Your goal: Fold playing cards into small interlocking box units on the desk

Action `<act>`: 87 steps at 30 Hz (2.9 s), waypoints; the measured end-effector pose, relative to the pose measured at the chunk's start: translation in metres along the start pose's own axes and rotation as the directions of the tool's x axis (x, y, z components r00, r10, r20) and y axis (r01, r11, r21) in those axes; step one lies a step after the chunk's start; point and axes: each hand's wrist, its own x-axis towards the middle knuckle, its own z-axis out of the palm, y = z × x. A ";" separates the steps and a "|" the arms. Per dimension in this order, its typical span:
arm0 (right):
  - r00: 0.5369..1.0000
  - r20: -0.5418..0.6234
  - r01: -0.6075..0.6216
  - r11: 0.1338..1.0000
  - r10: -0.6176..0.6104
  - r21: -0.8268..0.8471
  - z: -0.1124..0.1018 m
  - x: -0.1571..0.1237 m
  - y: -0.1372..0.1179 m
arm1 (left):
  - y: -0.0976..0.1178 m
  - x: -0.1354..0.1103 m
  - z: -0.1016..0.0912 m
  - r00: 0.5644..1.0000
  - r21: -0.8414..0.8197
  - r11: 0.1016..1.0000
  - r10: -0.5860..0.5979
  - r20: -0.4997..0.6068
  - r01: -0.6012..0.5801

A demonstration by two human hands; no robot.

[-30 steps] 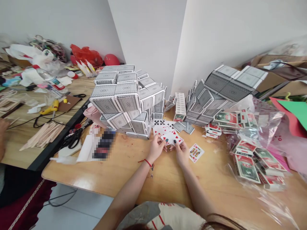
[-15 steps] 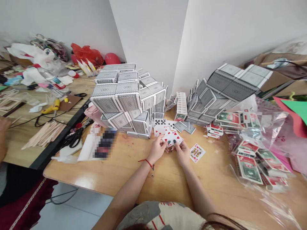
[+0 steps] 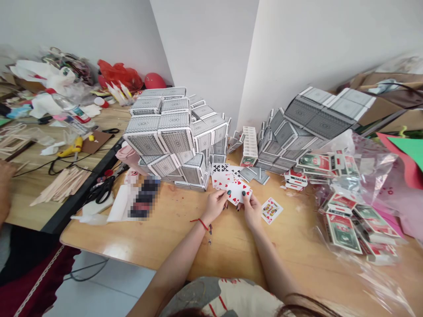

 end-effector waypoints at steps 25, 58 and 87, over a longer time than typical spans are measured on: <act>0.998 -0.043 0.046 0.999 -0.046 -0.002 0.005 -0.003 -0.004 | -0.003 0.001 0.000 0.999 -0.110 0.993 -0.036 0.008 0.036; 0.990 0.117 0.068 0.997 -0.073 0.043 0.000 -0.004 0.000 | -0.008 0.001 -0.002 0.995 -0.095 0.995 -0.038 -0.094 0.029; 0.997 0.083 -0.004 0.998 -0.002 0.069 0.002 -0.004 -0.003 | -0.010 0.002 -0.002 0.998 -0.082 0.997 -0.020 -0.066 0.015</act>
